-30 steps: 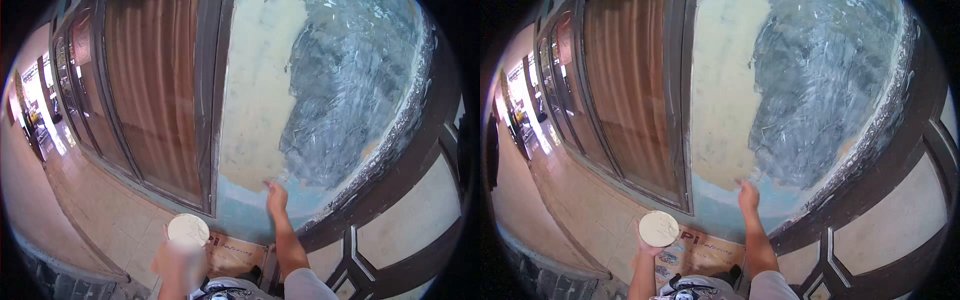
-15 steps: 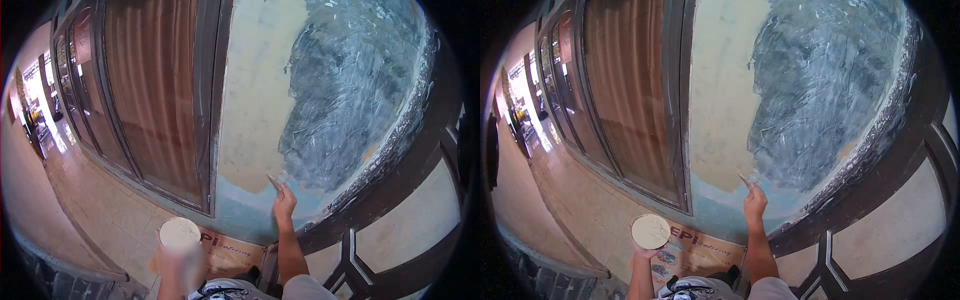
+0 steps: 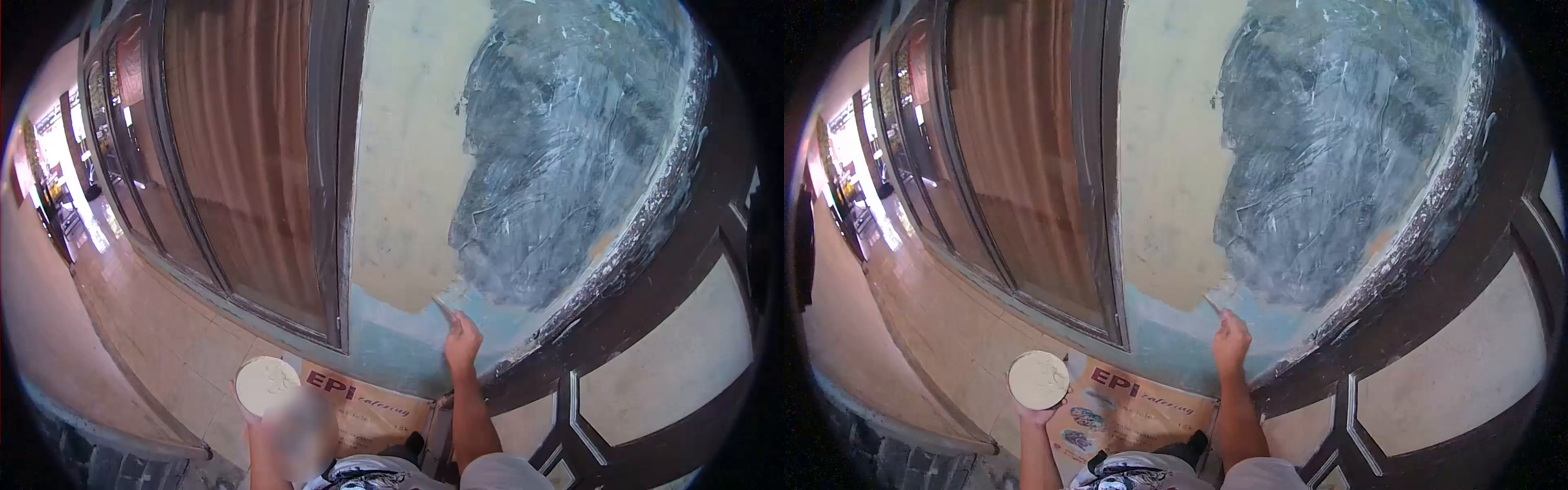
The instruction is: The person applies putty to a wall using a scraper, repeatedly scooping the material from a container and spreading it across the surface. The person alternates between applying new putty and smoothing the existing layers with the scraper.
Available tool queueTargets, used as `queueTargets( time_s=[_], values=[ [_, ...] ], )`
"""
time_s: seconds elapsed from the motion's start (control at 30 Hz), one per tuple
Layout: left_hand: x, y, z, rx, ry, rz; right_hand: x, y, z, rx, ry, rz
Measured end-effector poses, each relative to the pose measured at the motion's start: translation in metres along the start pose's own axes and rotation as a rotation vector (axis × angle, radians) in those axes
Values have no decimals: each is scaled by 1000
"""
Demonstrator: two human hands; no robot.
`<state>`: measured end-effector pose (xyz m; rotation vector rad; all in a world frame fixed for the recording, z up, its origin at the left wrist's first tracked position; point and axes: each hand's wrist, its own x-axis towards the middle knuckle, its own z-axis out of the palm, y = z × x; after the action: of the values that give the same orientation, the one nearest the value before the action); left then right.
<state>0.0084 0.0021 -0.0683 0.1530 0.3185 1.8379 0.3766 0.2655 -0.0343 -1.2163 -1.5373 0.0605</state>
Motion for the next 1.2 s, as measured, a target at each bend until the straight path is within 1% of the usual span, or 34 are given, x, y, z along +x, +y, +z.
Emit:
queueTargets(
  time_s=[0.03,0.1,0.13,0.17,0.23,0.27,0.3,0.37,0.4,0.43,0.5,0.53,0.57,0.6,0.63,0.7,0.77,0.8,0.83,0.9,0.97,1.0,1.03,1.1,1.13,1.2],
  values=[
    [-1,2,-1,1,0,3,-15,9,14,3,-1,-1],
    [-3,3,-3,-22,24,-38,-42,38,46,-9,-256,-1],
    [-2,2,0,-56,28,-48,-42,42,52,-63,-299,-47],
    [0,0,3,-55,24,-45,-37,49,53,-60,-296,-51],
    [3,-3,4,-107,219,21,-11,46,43,-49,-106,-29],
    [1,0,4,-98,140,-59,1,41,32,-55,-24,-80],
    [2,-2,7,-104,136,-62,11,20,16,-60,-22,-86],
    [10,-6,20,-34,-71,-98,24,-17,-9,264,132,211],
    [16,-10,34,-182,88,-64,18,-4,-8,399,103,312],
    [23,-13,42,-189,90,-64,18,-19,-17,395,98,308],
    [34,-17,54,-53,-349,-228,12,-60,-40,757,-279,681],
    [40,-22,69,-129,-450,-313,11,-87,-43,929,-303,928],
    [45,-31,84,-204,-553,-402,-7,-53,-27,1025,-463,927],
    [49,-39,92,-214,-559,-456,-13,-65,-24,1106,-573,918],
    [52,-48,91,-177,-443,-476,-19,-80,-18,1184,-680,903],
    [58,-65,92,-95,-434,-519,-30,-89,-10,1175,-695,939],
    [64,-77,85,-178,-477,-603,-35,-88,-7,1163,-714,975],
    [63,-82,85,-211,-359,-575,-38,-87,-8,1138,-735,989],
    [62,-83,84,-215,-360,-585,-41,-86,-10,1114,-756,1002],
    [60,-84,87,-155,-474,-622,-47,-77,-14,1113,-725,1011],
    [56,-83,85,-153,-510,-626,-52,-54,-17,914,-685,990],
    [54,-82,86,-147,-543,-627,-55,-61,-18,841,-493,949],
    [52,-80,87,-144,-547,-630,-57,-66,-26,843,-489,946],
    [51,-78,93,-204,-554,-623,-56,-76,-46,696,-152,864],
    [52,-76,97,-205,-561,-616,-53,-84,-50,698,-155,855],
    [50,-74,105,-128,-439,-589,-53,-101,-64,780,-112,634]
  ],
)
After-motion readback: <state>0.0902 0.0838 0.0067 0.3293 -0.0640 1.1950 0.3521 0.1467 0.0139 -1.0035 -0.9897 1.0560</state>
